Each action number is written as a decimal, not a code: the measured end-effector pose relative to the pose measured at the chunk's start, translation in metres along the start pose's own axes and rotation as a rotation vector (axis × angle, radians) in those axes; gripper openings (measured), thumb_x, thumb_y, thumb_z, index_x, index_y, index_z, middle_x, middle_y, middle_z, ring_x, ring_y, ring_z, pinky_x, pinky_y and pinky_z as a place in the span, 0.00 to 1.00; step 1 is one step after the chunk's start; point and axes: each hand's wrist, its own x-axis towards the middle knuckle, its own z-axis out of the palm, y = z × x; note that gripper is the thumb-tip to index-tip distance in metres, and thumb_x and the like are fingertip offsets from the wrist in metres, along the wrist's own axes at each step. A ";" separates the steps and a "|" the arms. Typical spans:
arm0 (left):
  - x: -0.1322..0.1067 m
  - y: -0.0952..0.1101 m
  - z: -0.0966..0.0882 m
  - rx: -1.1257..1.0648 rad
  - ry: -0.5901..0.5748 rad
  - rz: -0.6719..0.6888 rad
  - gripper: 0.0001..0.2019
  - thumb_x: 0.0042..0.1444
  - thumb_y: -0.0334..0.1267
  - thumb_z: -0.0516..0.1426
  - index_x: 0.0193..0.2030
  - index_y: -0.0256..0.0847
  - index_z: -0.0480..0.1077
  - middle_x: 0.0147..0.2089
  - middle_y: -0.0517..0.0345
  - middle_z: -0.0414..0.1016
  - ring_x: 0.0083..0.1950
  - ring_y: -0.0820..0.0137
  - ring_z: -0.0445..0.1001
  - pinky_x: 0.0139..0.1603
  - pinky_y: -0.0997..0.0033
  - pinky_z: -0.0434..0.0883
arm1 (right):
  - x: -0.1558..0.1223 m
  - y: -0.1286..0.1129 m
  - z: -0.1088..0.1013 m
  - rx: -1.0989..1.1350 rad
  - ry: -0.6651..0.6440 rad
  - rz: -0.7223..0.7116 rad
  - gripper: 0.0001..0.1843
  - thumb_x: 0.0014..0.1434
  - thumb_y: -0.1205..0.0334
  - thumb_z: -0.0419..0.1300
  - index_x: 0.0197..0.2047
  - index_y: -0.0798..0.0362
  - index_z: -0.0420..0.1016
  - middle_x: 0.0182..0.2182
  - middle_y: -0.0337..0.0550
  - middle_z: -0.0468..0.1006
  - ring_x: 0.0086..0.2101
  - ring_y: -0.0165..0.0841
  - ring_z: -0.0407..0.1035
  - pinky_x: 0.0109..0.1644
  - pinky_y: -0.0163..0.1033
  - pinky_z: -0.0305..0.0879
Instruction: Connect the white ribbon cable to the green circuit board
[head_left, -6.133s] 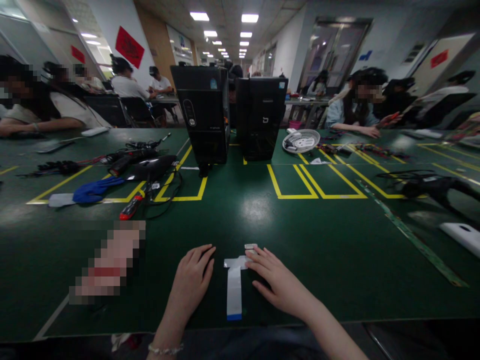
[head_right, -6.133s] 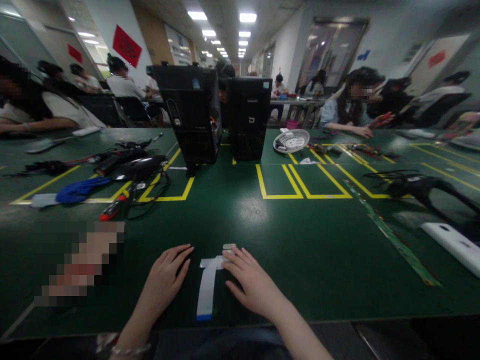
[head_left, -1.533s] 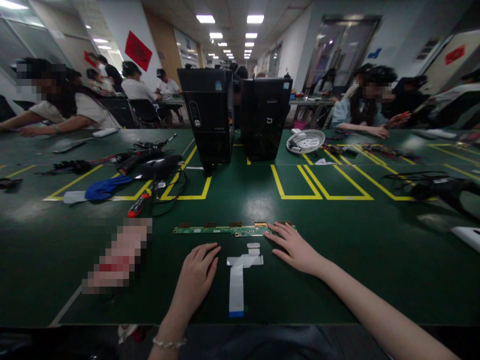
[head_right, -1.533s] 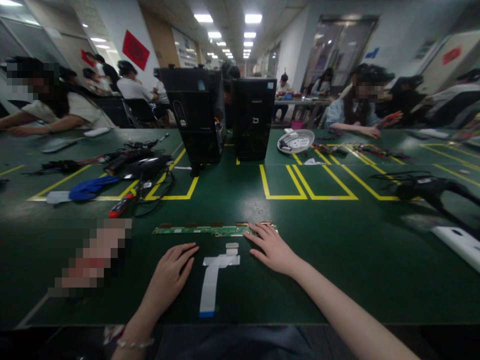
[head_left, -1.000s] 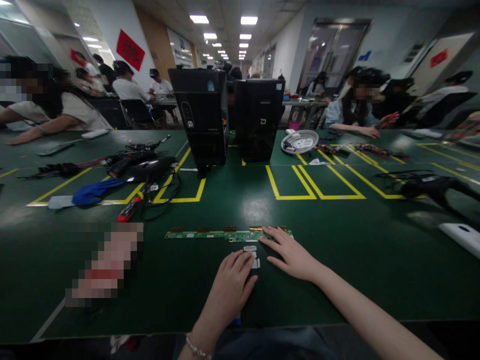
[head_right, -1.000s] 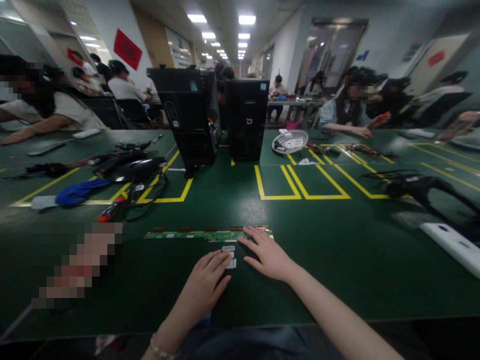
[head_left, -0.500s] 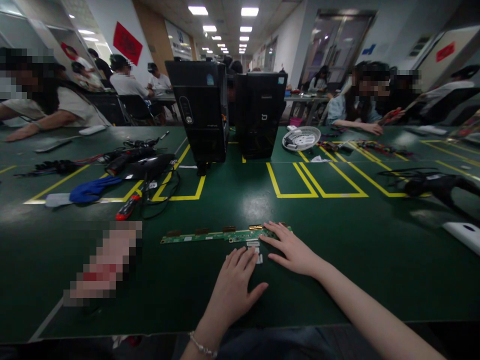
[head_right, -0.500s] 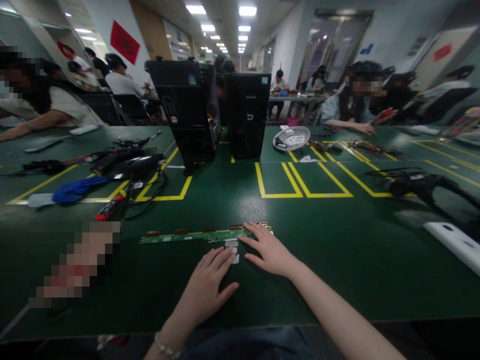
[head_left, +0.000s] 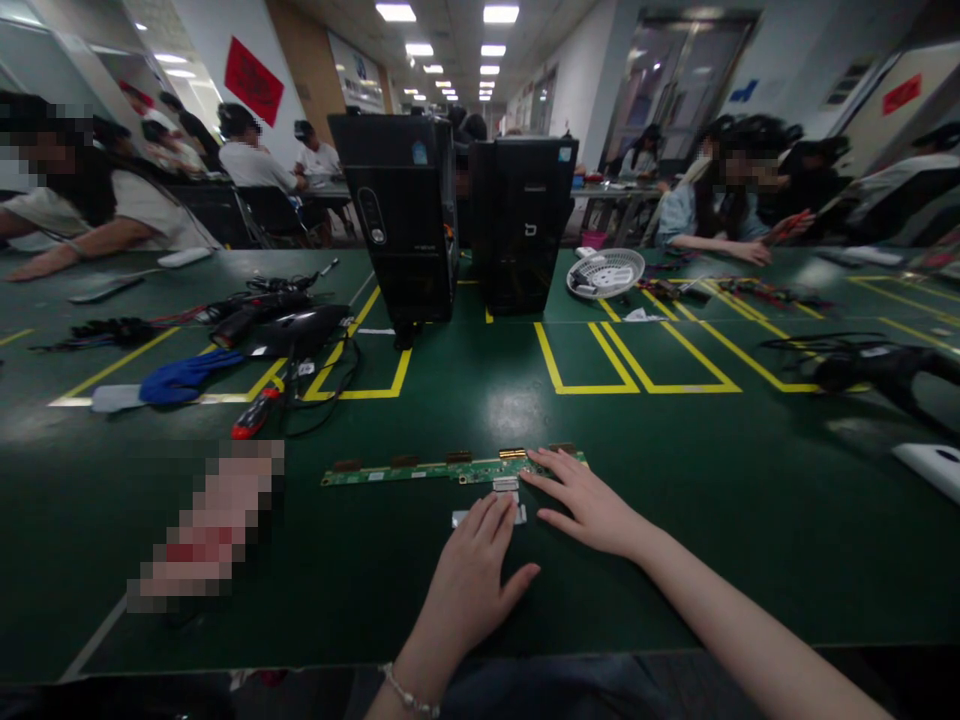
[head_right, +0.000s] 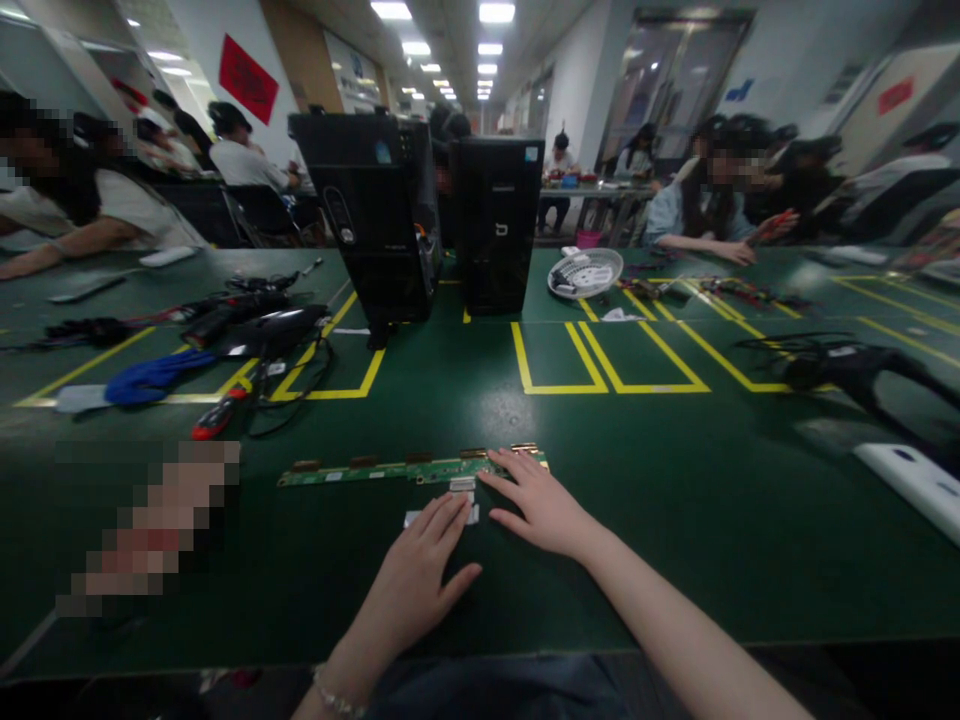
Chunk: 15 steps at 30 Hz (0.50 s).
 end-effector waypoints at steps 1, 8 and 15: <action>0.000 0.000 0.001 -0.001 0.004 -0.001 0.30 0.63 0.52 0.53 0.66 0.37 0.58 0.66 0.42 0.63 0.66 0.52 0.61 0.63 0.47 0.64 | 0.000 0.000 0.000 0.000 0.000 0.002 0.29 0.66 0.48 0.51 0.68 0.44 0.57 0.68 0.47 0.53 0.66 0.42 0.47 0.67 0.57 0.49; 0.001 0.001 -0.001 0.000 -0.015 -0.006 0.30 0.63 0.51 0.53 0.66 0.35 0.58 0.66 0.42 0.63 0.67 0.53 0.60 0.64 0.48 0.62 | 0.001 -0.002 -0.001 -0.011 -0.017 0.008 0.29 0.66 0.47 0.49 0.68 0.45 0.57 0.68 0.47 0.53 0.66 0.42 0.46 0.67 0.57 0.49; 0.002 0.003 0.001 0.008 -0.013 -0.020 0.30 0.63 0.51 0.52 0.66 0.33 0.58 0.66 0.40 0.63 0.66 0.52 0.61 0.63 0.46 0.64 | 0.001 -0.001 0.000 -0.043 -0.034 -0.001 0.30 0.66 0.46 0.49 0.68 0.46 0.56 0.68 0.48 0.52 0.67 0.43 0.45 0.67 0.57 0.48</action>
